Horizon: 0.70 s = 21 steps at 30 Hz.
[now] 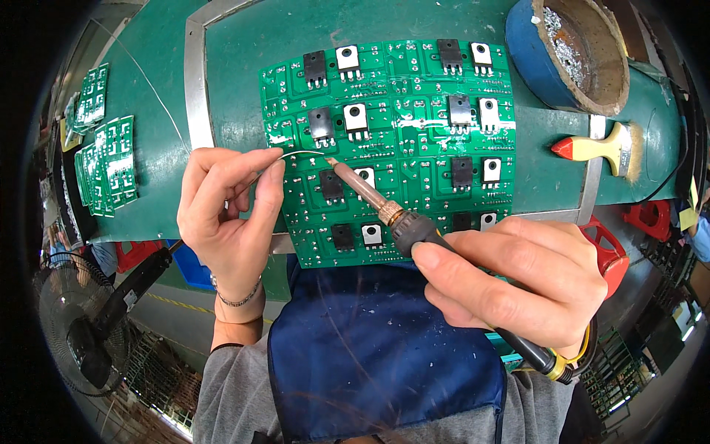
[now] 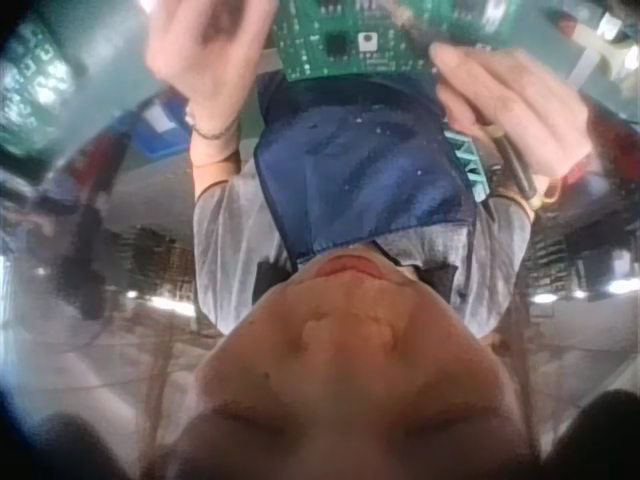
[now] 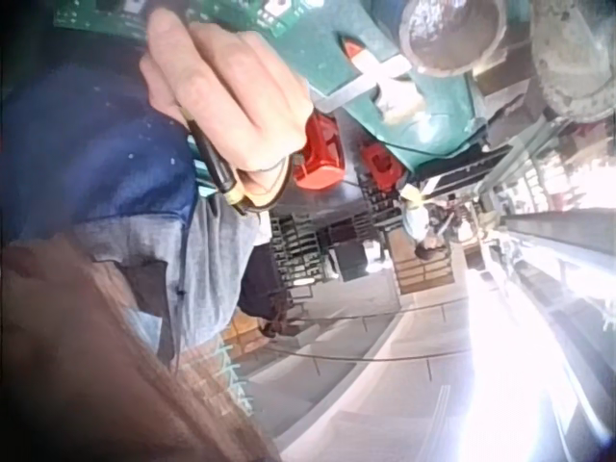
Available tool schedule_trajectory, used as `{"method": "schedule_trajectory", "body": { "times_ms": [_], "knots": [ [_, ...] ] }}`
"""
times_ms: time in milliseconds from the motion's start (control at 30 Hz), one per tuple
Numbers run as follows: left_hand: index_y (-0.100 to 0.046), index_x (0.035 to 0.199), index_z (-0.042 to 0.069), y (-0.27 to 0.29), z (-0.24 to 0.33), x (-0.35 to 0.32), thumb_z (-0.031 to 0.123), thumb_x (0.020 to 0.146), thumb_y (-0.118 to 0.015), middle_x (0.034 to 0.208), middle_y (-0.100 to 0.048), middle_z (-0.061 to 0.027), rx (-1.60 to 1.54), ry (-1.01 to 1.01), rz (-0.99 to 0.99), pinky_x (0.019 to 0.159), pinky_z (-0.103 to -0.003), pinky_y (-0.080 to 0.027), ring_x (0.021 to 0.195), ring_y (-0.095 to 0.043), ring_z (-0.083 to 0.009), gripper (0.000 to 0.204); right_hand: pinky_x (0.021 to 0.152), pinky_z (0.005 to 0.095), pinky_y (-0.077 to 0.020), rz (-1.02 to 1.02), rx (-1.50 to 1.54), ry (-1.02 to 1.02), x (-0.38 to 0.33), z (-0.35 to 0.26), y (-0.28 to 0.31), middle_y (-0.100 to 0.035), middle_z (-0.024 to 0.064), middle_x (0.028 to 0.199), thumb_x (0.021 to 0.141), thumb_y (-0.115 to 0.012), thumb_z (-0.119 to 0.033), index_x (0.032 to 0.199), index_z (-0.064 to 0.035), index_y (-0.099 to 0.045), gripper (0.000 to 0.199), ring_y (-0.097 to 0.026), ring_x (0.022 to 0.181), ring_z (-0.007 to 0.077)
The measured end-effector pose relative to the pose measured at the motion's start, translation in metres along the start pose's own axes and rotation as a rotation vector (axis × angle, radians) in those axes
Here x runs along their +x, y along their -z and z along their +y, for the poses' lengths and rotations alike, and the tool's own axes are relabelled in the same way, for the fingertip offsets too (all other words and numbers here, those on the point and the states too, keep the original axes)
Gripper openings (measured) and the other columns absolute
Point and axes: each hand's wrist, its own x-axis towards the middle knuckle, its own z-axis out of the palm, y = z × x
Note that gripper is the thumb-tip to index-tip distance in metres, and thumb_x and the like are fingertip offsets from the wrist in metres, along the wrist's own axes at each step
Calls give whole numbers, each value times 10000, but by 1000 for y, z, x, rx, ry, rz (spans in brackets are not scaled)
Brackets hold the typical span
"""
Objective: The person solders electronic components onto a printed circuit board using a soldering iron and solder wire.
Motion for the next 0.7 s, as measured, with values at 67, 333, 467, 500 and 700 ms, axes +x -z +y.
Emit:
{"method": "schedule_trajectory", "body": {
  "times_ms": [67, 333, 467, 500, 700],
  "knots": [
    [-754, 937, 85, 0, 0, 1, -22, 727, -798, 798, -586, 0, 5, -6, -3, 466, -218, -352, 591, -470, -62, 240, 457, 260, -513, 39, -26, -4, 1, 1, -3, -669, 100, 857, 679, -849, -45, 1067, -11, -721, 410, -638, 579, 172],
    [-754, 937, 91, -2, -1, 3, -13, 724, -802, 797, -586, -4, 27, -18, 0, 469, -230, -368, 628, -514, -82, 242, 425, 243, -498, 93, -56, 11, 5, 7, -11, -665, 89, 774, 645, -834, -13, 997, -20, -745, 364, -627, 531, 163],
    [-754, 933, 96, -2, 0, 4, -15, 712, -805, 797, -583, -9, 63, -35, 9, 471, -236, -373, 631, -524, -92, 252, 403, 238, -486, 140, -76, 15, 6, 8, -14, -659, 78, 730, 628, -830, -5, 959, -17, -752, 341, -624, 519, 157],
    [-754, 931, 97, -2, 0, 4, -16, 707, -806, 796, -581, -12, 75, -43, 6, 472, -238, -375, 634, -530, -96, 257, 403, 238, -486, 141, -76, 14, 6, 8, -14, -659, 78, 730, 628, -830, -5, 959, -17, -752, 341, -624, 519, 157],
    [-751, 928, 93, -3, 1, 4, -26, 691, -812, 791, -574, -20, 99, -68, 5, 509, -248, -412, 644, -548, -120, 272, 402, 233, -476, 180, -83, 24, 5, 8, -17, -661, 75, 730, 627, -818, -6, 943, -18, -755, 323, -620, 519, 140]
  ]
}}
